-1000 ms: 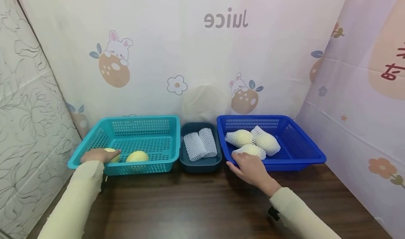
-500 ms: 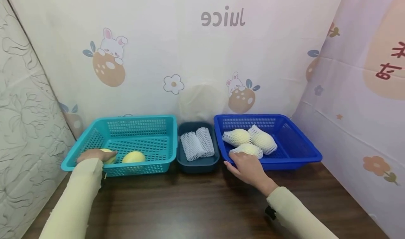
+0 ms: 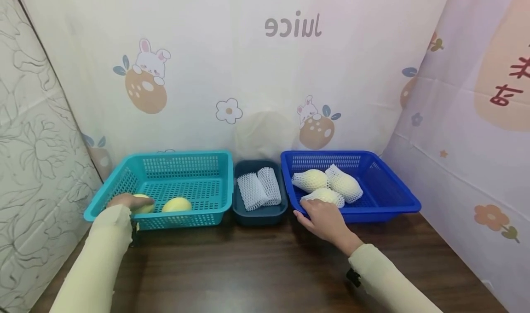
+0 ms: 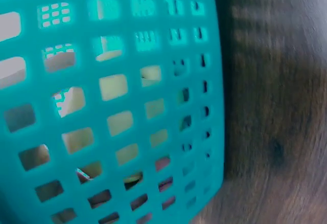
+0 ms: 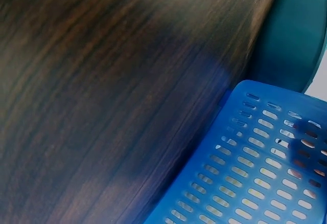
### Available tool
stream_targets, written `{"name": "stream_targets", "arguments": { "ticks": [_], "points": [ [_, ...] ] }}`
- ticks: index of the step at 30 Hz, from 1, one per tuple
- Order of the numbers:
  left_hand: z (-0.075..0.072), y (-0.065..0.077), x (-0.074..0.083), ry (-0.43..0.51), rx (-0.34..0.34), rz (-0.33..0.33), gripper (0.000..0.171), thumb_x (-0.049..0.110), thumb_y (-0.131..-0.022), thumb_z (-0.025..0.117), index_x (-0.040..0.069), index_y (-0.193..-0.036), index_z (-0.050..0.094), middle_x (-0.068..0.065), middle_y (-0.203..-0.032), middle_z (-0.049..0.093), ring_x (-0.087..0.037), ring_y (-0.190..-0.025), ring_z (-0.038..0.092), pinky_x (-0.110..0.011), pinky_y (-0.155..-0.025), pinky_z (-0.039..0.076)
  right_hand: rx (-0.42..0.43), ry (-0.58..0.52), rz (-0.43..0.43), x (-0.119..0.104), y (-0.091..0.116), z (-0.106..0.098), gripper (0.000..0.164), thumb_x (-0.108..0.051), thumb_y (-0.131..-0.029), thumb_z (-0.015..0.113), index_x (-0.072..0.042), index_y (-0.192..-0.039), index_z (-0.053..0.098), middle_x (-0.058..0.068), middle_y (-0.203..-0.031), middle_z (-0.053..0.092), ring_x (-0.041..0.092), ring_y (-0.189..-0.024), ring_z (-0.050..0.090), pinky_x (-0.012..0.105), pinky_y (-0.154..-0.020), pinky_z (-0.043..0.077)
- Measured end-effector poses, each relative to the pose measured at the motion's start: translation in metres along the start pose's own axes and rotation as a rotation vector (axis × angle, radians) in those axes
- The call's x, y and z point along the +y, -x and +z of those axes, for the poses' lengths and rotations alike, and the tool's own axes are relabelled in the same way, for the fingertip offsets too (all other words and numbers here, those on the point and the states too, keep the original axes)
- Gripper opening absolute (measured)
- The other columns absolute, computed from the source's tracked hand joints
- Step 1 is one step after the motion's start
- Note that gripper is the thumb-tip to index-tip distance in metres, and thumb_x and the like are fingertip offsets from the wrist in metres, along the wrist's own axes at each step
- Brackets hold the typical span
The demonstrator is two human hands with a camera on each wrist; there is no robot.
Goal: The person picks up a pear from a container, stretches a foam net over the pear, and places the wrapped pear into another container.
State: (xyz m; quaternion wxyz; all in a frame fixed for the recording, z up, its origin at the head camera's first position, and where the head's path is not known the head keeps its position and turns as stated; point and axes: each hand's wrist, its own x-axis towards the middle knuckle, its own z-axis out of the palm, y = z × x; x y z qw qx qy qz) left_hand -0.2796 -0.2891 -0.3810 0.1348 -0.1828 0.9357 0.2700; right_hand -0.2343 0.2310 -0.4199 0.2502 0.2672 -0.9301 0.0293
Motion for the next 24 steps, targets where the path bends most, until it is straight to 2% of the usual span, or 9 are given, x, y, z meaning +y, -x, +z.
{"name": "stream_targets", "arguments": {
  "ticks": [5, 11, 14, 17, 20, 21, 24],
  "points": [
    [0.0, -0.005, -0.001, -0.053, 0.001, 0.04, 0.091, 0.051, -0.084, 0.058, -0.026, -0.125, 0.031, -0.042, -0.116, 0.041, -0.048, -0.105, 0.046, -0.054, -0.086, 0.043, -0.01, 0.002, 0.003, -0.001, 0.001, 0.0, 0.025, -0.037, -0.09, 0.062, -0.012, -0.086, 0.062, 0.001, -0.071, 0.061, 0.013, -0.058, 0.052, 0.028, -0.052, 0.046],
    [-0.004, 0.004, 0.004, -0.062, 0.074, 0.175, 0.08, 0.05, -0.084, 0.061, -0.023, -0.111, 0.042, -0.037, -0.103, 0.049, -0.043, -0.092, 0.05, -0.051, -0.077, 0.045, -0.008, -0.002, 0.004, 0.0, 0.002, 0.0, 0.025, -0.036, -0.09, 0.062, -0.013, -0.083, 0.06, -0.001, -0.067, 0.056, 0.012, -0.056, 0.048, 0.026, -0.049, 0.041],
    [-0.003, 0.007, 0.006, -0.032, 0.124, 0.229, 0.084, 0.048, -0.082, 0.065, -0.024, -0.116, 0.038, -0.036, -0.102, 0.048, -0.043, -0.09, 0.048, -0.05, -0.073, 0.045, 0.005, -0.013, 0.003, 0.001, 0.002, 0.001, 0.024, -0.036, -0.09, 0.062, -0.013, -0.082, 0.058, -0.003, -0.066, 0.053, 0.012, -0.057, 0.046, 0.026, -0.049, 0.039],
    [-0.003, 0.01, 0.009, -0.02, 0.171, 0.272, 0.1, 0.047, -0.08, 0.068, -0.025, -0.131, 0.021, -0.042, -0.111, 0.042, -0.049, -0.097, 0.046, -0.056, -0.076, 0.044, 0.021, -0.028, -0.005, 0.002, 0.002, 0.001, 0.023, -0.035, -0.09, 0.062, -0.013, -0.084, 0.058, -0.002, -0.069, 0.053, 0.013, -0.061, 0.048, 0.027, -0.051, 0.041],
    [-0.002, 0.012, 0.014, -0.019, 0.214, 0.326, 0.111, 0.048, -0.079, 0.07, -0.024, -0.137, 0.007, -0.046, -0.118, 0.037, -0.055, -0.104, 0.043, -0.061, -0.079, 0.042, 0.025, -0.057, -0.009, 0.002, 0.001, -0.001, 0.022, -0.035, -0.09, 0.062, -0.013, -0.088, 0.06, -0.001, -0.074, 0.056, 0.013, -0.066, 0.051, 0.029, -0.055, 0.045],
    [-0.002, 0.013, 0.015, -0.019, 0.228, 0.349, 0.113, 0.048, -0.079, 0.07, -0.023, -0.138, 0.006, -0.046, -0.119, 0.037, -0.056, -0.104, 0.043, -0.061, -0.078, 0.042, 0.023, -0.068, -0.009, 0.002, 0.001, -0.002, 0.022, -0.035, -0.09, 0.063, -0.013, -0.089, 0.06, -0.001, -0.076, 0.057, 0.013, -0.067, 0.051, 0.03, -0.056, 0.046],
    [0.0, 0.019, 0.021, -0.001, 0.276, 0.424, 0.106, 0.047, -0.078, 0.072, -0.02, -0.137, 0.015, -0.043, -0.113, 0.043, -0.052, -0.097, 0.049, -0.056, -0.07, 0.045, 0.009, -0.102, -0.004, 0.001, 0.001, -0.005, 0.023, -0.035, -0.09, 0.064, -0.012, -0.092, 0.061, -0.001, -0.079, 0.058, 0.013, -0.07, 0.053, 0.032, -0.06, 0.048]
  ]
}}
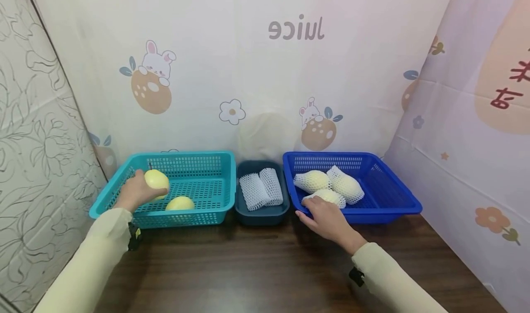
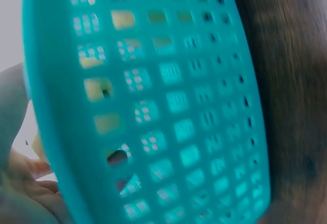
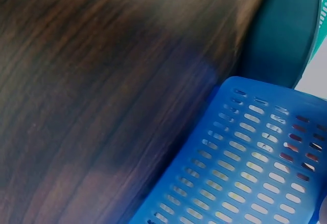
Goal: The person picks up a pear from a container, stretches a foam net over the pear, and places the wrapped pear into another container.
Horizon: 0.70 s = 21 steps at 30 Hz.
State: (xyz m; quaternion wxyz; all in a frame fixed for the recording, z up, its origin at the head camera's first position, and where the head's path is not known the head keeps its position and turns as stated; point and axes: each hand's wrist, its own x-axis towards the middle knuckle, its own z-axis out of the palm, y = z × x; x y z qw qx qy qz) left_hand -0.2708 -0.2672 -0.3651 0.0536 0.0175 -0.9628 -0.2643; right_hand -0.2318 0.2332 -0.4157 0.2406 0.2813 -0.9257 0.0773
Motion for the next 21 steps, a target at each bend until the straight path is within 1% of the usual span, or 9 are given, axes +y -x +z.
{"name": "stream_targets", "arguments": {
  "ticks": [2, 4, 6, 9, 11, 15, 21],
  "points": [
    [0.001, 0.003, 0.007, 0.021, 0.036, 0.048, 0.102, 0.046, -0.077, 0.074, -0.018, -0.137, 0.02, -0.038, -0.109, 0.046, -0.047, -0.09, 0.052, -0.05, -0.063, 0.046, -0.012, -0.028, 0.01, 0.0, 0.0, -0.002, 0.023, -0.035, -0.09, 0.063, -0.012, -0.095, 0.062, 0.0, -0.082, 0.06, 0.013, -0.073, 0.055, 0.033, -0.063, 0.05],
    [0.003, 0.007, 0.015, 0.047, 0.075, 0.089, 0.097, 0.045, -0.076, 0.076, -0.015, -0.135, 0.026, -0.034, -0.107, 0.048, -0.043, -0.088, 0.053, -0.046, -0.059, 0.046, -0.019, -0.061, 0.024, -0.001, -0.001, -0.004, 0.023, -0.035, -0.091, 0.063, -0.013, -0.098, 0.062, 0.001, -0.087, 0.062, 0.013, -0.078, 0.057, 0.034, -0.068, 0.052],
    [0.006, 0.011, 0.024, 0.067, 0.102, 0.133, 0.096, 0.043, -0.075, 0.077, -0.013, -0.137, 0.027, -0.034, -0.11, 0.048, -0.043, -0.089, 0.054, -0.045, -0.058, 0.047, -0.022, -0.099, 0.036, -0.002, -0.002, -0.006, 0.025, -0.035, -0.092, 0.062, -0.012, -0.104, 0.062, 0.003, -0.095, 0.064, 0.014, -0.085, 0.059, 0.036, -0.073, 0.053],
    [0.011, 0.017, 0.038, 0.09, 0.136, 0.199, 0.091, 0.04, -0.075, 0.079, -0.01, -0.135, 0.033, -0.031, -0.113, 0.049, -0.043, -0.093, 0.054, -0.048, -0.06, 0.049, -0.002, -0.141, 0.032, -0.007, -0.007, -0.01, 0.033, -0.035, -0.092, 0.061, -0.01, -0.114, 0.06, 0.006, -0.108, 0.064, 0.018, -0.097, 0.06, 0.04, -0.081, 0.052],
    [0.015, 0.021, 0.048, 0.1, 0.148, 0.249, 0.087, 0.038, -0.075, 0.08, -0.008, -0.134, 0.035, -0.029, -0.115, 0.05, -0.043, -0.095, 0.054, -0.05, -0.063, 0.05, 0.019, -0.159, 0.015, -0.012, -0.012, -0.014, 0.038, -0.034, -0.092, 0.061, -0.007, -0.12, 0.058, 0.008, -0.115, 0.062, 0.02, -0.104, 0.059, 0.041, -0.086, 0.05],
    [0.024, 0.03, 0.071, 0.128, 0.165, 0.325, 0.082, 0.036, -0.073, 0.081, -0.002, -0.132, 0.039, -0.023, -0.116, 0.052, -0.038, -0.095, 0.055, -0.05, -0.066, 0.05, 0.07, -0.204, -0.02, -0.027, -0.023, -0.022, 0.045, -0.032, -0.09, 0.064, -0.004, -0.125, 0.055, 0.01, -0.121, 0.059, 0.023, -0.111, 0.056, 0.043, -0.091, 0.047],
    [0.035, 0.043, 0.108, 0.191, 0.161, 0.398, 0.082, 0.036, -0.069, 0.085, 0.003, -0.131, 0.043, -0.016, -0.116, 0.053, -0.031, -0.094, 0.056, -0.046, -0.068, 0.052, 0.115, -0.294, -0.077, -0.051, -0.042, -0.03, 0.051, -0.03, -0.089, 0.066, -0.002, -0.128, 0.051, 0.011, -0.123, 0.058, 0.021, -0.113, 0.054, 0.041, -0.094, 0.045]
  ]
}}
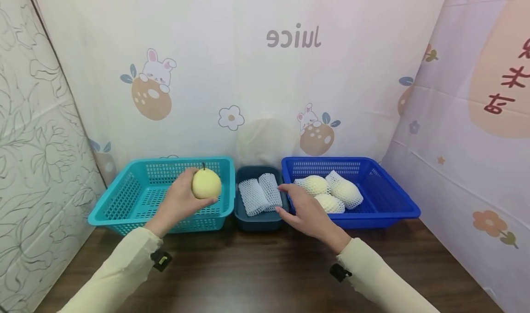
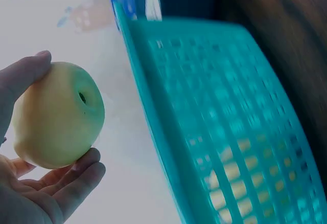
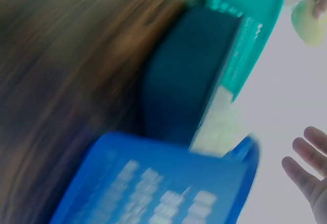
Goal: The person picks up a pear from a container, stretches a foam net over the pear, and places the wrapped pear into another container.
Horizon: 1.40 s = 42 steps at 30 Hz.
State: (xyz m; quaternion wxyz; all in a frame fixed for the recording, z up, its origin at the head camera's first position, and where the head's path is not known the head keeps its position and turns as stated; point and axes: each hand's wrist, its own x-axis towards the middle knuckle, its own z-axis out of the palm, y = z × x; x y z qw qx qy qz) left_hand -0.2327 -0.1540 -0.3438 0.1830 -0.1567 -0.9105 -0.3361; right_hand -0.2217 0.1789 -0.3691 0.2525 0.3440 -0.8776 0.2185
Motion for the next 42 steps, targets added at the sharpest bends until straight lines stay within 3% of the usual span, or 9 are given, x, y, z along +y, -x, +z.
{"name": "stream_targets", "arguments": {
  "ticks": [3, 10, 15, 25, 37, 42],
  "points": [
    [0.008, 0.003, 0.015, 0.029, -0.001, 0.04, 0.082, 0.035, -0.066, 0.087, 0.005, -0.13, 0.044, -0.014, -0.116, 0.054, -0.029, -0.094, 0.056, -0.045, -0.069, 0.053, -0.016, -0.103, 0.0, -0.012, -0.01, 0.003, 0.053, -0.028, -0.089, 0.066, -0.003, -0.131, 0.048, 0.012, -0.125, 0.057, 0.02, -0.114, 0.053, 0.04, -0.094, 0.045],
    [0.027, 0.009, 0.039, 0.077, 0.021, 0.219, 0.082, 0.033, -0.065, 0.089, 0.003, -0.128, 0.046, -0.012, -0.116, 0.056, -0.025, -0.092, 0.056, -0.041, -0.07, 0.052, -0.12, -0.416, 0.101, -0.035, -0.033, 0.011, 0.062, -0.029, -0.09, 0.066, -0.009, -0.141, 0.037, 0.01, -0.138, 0.048, 0.023, -0.124, 0.046, 0.04, -0.098, 0.042],
    [0.038, 0.016, 0.051, 0.096, 0.012, 0.282, 0.081, 0.032, -0.066, 0.088, 0.003, -0.128, 0.046, -0.01, -0.116, 0.055, -0.021, -0.091, 0.055, -0.035, -0.069, 0.051, -0.155, -0.554, 0.138, -0.046, -0.04, 0.017, 0.068, -0.025, -0.09, 0.068, -0.01, -0.145, 0.032, 0.011, -0.142, 0.042, 0.022, -0.127, 0.043, 0.044, -0.099, 0.04],
    [0.052, 0.026, 0.06, 0.119, -0.031, 0.318, 0.08, 0.03, -0.064, 0.089, 0.007, -0.128, 0.046, -0.005, -0.115, 0.053, -0.017, -0.091, 0.053, -0.03, -0.07, 0.05, -0.17, -0.595, 0.195, -0.046, -0.033, 0.019, 0.065, -0.028, -0.082, 0.076, -0.013, -0.138, 0.046, 0.0, -0.132, 0.052, 0.016, -0.113, 0.056, 0.031, -0.09, 0.047],
    [0.075, 0.041, 0.056, 0.131, -0.075, 0.304, 0.081, 0.03, -0.064, 0.089, 0.01, -0.128, 0.045, -0.004, -0.115, 0.053, -0.014, -0.092, 0.052, -0.027, -0.074, 0.05, -0.142, -0.617, 0.223, -0.039, -0.008, 0.029, 0.064, -0.029, -0.077, 0.081, -0.013, -0.132, 0.052, 0.001, -0.125, 0.057, 0.014, -0.103, 0.061, 0.031, -0.085, 0.051],
    [0.083, 0.049, 0.056, 0.112, -0.128, 0.274, 0.082, 0.027, -0.065, 0.089, 0.01, -0.13, 0.042, -0.005, -0.113, 0.052, -0.015, -0.09, 0.052, -0.028, -0.074, 0.051, -0.154, -0.61, 0.239, -0.037, 0.002, 0.037, 0.064, -0.023, -0.075, 0.083, -0.009, -0.13, 0.052, 0.003, -0.125, 0.057, 0.015, -0.104, 0.06, 0.029, -0.085, 0.05]
  ]
}}
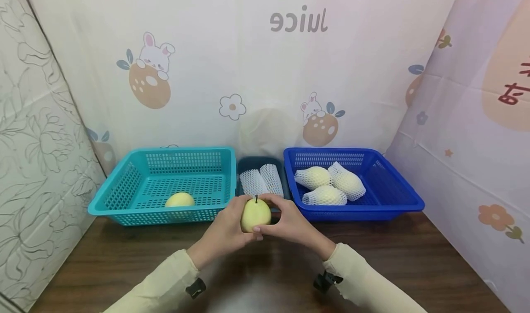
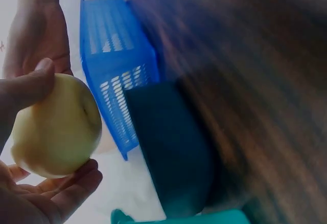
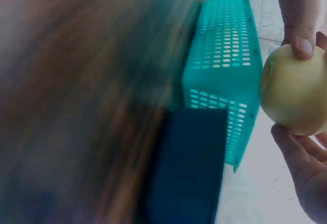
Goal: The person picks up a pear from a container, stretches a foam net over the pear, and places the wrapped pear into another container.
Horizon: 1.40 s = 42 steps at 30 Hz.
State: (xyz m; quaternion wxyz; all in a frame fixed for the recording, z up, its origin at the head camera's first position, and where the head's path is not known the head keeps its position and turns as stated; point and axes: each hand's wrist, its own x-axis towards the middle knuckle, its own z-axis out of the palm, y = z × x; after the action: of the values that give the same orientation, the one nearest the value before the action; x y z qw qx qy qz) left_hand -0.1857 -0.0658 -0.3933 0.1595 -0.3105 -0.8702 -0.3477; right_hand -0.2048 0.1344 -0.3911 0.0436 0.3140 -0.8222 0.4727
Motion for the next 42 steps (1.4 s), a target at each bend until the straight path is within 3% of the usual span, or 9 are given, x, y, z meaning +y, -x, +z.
{"name": "stream_targets", "arguments": {
  "ticks": [7, 17, 26, 33, 42],
  "points": [
    [0.01, 0.006, 0.0, 0.006, -0.089, -0.034, 0.079, 0.024, -0.068, 0.086, 0.009, -0.129, 0.039, -0.005, -0.108, 0.05, -0.015, -0.085, 0.052, -0.028, -0.072, 0.051, -0.022, 0.014, 0.032, 0.008, 0.01, 0.006, 0.063, -0.012, -0.072, 0.084, -0.003, -0.126, 0.052, 0.01, -0.12, 0.058, 0.025, -0.102, 0.06, 0.032, -0.082, 0.052],
    [0.027, 0.015, -0.012, 0.055, -0.197, -0.112, 0.07, 0.024, -0.073, 0.082, 0.01, -0.126, 0.039, -0.003, -0.107, 0.048, -0.014, -0.08, 0.052, -0.024, -0.068, 0.048, -0.092, 0.038, 0.024, 0.027, 0.02, 0.013, 0.063, -0.034, -0.073, 0.083, -0.012, -0.124, 0.054, -0.002, -0.116, 0.059, 0.013, -0.098, 0.059, 0.027, -0.083, 0.05],
    [0.038, 0.019, -0.019, 0.064, -0.235, -0.133, 0.069, 0.026, -0.071, 0.084, 0.009, -0.122, 0.04, -0.002, -0.103, 0.048, -0.012, -0.076, 0.052, -0.024, -0.065, 0.047, -0.147, 0.075, 0.075, 0.038, 0.025, 0.016, 0.064, -0.038, -0.073, 0.083, -0.013, -0.124, 0.053, -0.004, -0.114, 0.059, 0.011, -0.097, 0.059, 0.026, -0.082, 0.05],
    [0.045, 0.023, -0.023, 0.048, -0.249, -0.139, 0.071, 0.026, -0.07, 0.085, 0.01, -0.123, 0.04, -0.002, -0.104, 0.048, -0.012, -0.077, 0.053, -0.025, -0.067, 0.047, -0.164, 0.085, 0.067, 0.044, 0.028, 0.02, 0.062, -0.037, -0.074, 0.082, -0.015, -0.123, 0.051, -0.005, -0.114, 0.058, 0.011, -0.097, 0.058, 0.026, -0.082, 0.05],
    [0.047, 0.024, -0.023, 0.038, -0.243, -0.156, 0.075, 0.023, -0.068, 0.087, 0.01, -0.124, 0.039, -0.002, -0.106, 0.047, -0.014, -0.079, 0.053, -0.026, -0.068, 0.048, -0.218, 0.135, 0.069, 0.038, 0.024, 0.018, 0.062, -0.035, -0.074, 0.083, -0.016, -0.122, 0.049, -0.005, -0.111, 0.056, 0.012, -0.096, 0.055, 0.026, -0.083, 0.049]
  ]
}}
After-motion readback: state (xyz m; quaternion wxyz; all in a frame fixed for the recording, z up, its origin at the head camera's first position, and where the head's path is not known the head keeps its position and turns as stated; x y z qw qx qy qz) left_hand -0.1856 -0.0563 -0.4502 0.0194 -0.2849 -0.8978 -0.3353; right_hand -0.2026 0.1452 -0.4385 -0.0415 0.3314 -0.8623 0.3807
